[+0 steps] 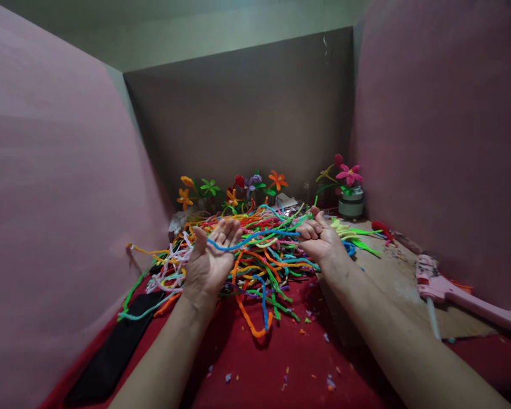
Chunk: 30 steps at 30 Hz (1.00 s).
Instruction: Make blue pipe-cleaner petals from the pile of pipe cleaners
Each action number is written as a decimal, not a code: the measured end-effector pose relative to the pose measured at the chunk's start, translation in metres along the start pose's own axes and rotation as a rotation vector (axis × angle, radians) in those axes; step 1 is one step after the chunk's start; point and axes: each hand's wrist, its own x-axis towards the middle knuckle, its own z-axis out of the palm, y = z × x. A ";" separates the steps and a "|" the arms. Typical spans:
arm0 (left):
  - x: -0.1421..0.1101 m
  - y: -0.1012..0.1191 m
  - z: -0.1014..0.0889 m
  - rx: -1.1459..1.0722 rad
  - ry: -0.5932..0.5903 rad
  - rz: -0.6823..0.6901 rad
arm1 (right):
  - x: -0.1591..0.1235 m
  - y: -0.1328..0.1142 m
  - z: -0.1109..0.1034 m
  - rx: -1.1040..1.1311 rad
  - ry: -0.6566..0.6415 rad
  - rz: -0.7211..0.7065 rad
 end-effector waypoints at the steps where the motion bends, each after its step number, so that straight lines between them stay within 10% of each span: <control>1: -0.002 -0.005 0.000 0.046 -0.041 -0.026 | 0.000 0.000 0.000 -0.007 0.005 -0.002; 11: -0.013 -0.032 -0.003 0.464 -0.216 -0.104 | -0.005 0.008 -0.005 0.034 0.038 0.101; 30: 0.000 -0.028 -0.007 0.241 0.226 -0.104 | -0.005 0.012 -0.001 -0.020 0.002 0.067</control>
